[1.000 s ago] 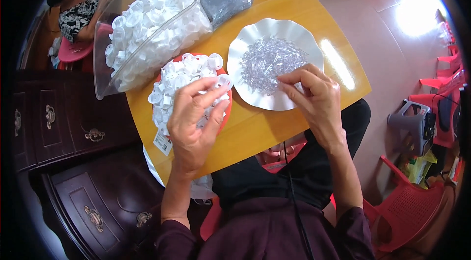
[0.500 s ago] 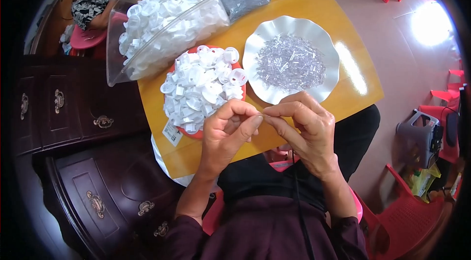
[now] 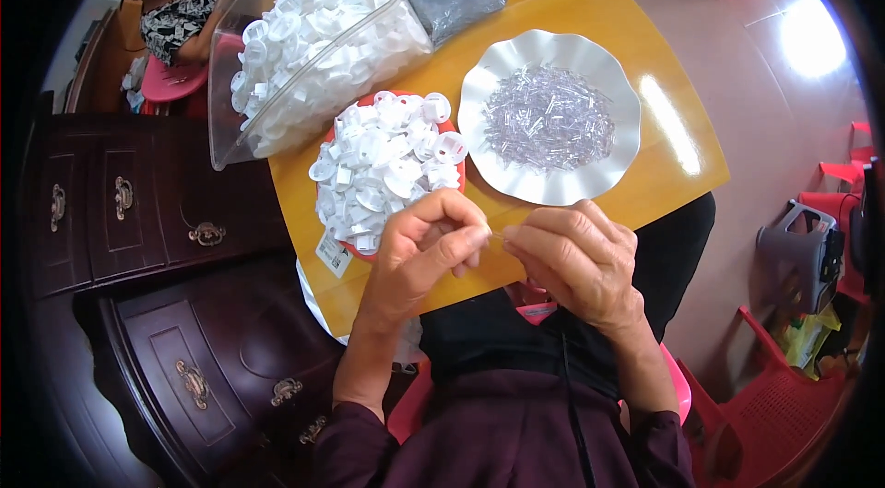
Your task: The person assembles small white plastic housings with clear inserts by hand.
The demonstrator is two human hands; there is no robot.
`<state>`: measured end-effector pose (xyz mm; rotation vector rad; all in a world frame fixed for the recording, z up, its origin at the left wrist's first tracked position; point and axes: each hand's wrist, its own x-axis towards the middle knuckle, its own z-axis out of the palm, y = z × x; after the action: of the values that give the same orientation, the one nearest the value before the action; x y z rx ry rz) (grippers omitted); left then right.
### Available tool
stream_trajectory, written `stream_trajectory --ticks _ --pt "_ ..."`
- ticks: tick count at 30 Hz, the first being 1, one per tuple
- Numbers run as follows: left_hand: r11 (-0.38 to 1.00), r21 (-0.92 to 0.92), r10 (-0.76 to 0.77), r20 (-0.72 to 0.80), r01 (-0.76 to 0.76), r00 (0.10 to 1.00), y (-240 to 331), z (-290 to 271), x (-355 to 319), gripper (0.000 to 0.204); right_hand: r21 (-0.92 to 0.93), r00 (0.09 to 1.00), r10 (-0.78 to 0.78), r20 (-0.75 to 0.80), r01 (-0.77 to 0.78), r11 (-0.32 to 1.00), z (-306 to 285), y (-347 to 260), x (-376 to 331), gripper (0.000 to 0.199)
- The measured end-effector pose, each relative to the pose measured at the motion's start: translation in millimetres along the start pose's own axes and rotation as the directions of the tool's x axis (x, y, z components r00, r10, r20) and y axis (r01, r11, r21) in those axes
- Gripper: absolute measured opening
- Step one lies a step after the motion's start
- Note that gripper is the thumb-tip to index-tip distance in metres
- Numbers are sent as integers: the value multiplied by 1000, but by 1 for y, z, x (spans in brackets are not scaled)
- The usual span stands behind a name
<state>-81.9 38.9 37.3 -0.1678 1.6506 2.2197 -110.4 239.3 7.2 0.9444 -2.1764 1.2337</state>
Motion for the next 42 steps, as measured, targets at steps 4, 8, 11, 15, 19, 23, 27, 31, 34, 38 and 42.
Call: stream_trajectory --ticks 4,8,11,15,19,23,27,31,34,38,42 --pt "468 856 491 -46 -219 870 15 8 21 21 117 981 166 -105 -153 981 -1 3 -4 22" --pt "-105 983 624 181 -148 760 9 1 43 42 222 914 393 -100 -364 904 -7 -5 -10 16" --pt "-109 989 566 146 -102 811 9 0 48 40 294 884 458 -89 -416 860 -11 -5 -14 14" --pt "-135 990 527 114 -50 842 13 0 50 39 372 832 551 -59 -494 786 -13 -2 -20 12" --pt "-166 986 507 111 -29 855 14 2 53 35 437 820 573 -4 -514 738 -13 0 -27 10" --pt "-159 987 514 114 -36 850 16 2 50 34 486 771 636 -13 -551 678 -9 -3 -26 11" --pt "-59 992 591 122 -108 798 19 1 43 34 480 767 642 4 -565 671 -8 -4 -25 11" --pt "225 955 580 26 -191 814 23 7 28 35 440 793 609 19 -553 707 -7 -5 -22 10" --pt "595 719 569 -62 -359 820 15 8 10 37 546 802 597 31 -513 662 -2 -9 -17 9" --pt "948 20 318 -87 -318 944 -5 13 -7 42 680 744 657 126 -546 488 3 -21 -14 9" --pt "961 -102 250 -70 -256 966 -25 15 -9 46 744 689 700 187 -565 357 2 -30 -14 8"
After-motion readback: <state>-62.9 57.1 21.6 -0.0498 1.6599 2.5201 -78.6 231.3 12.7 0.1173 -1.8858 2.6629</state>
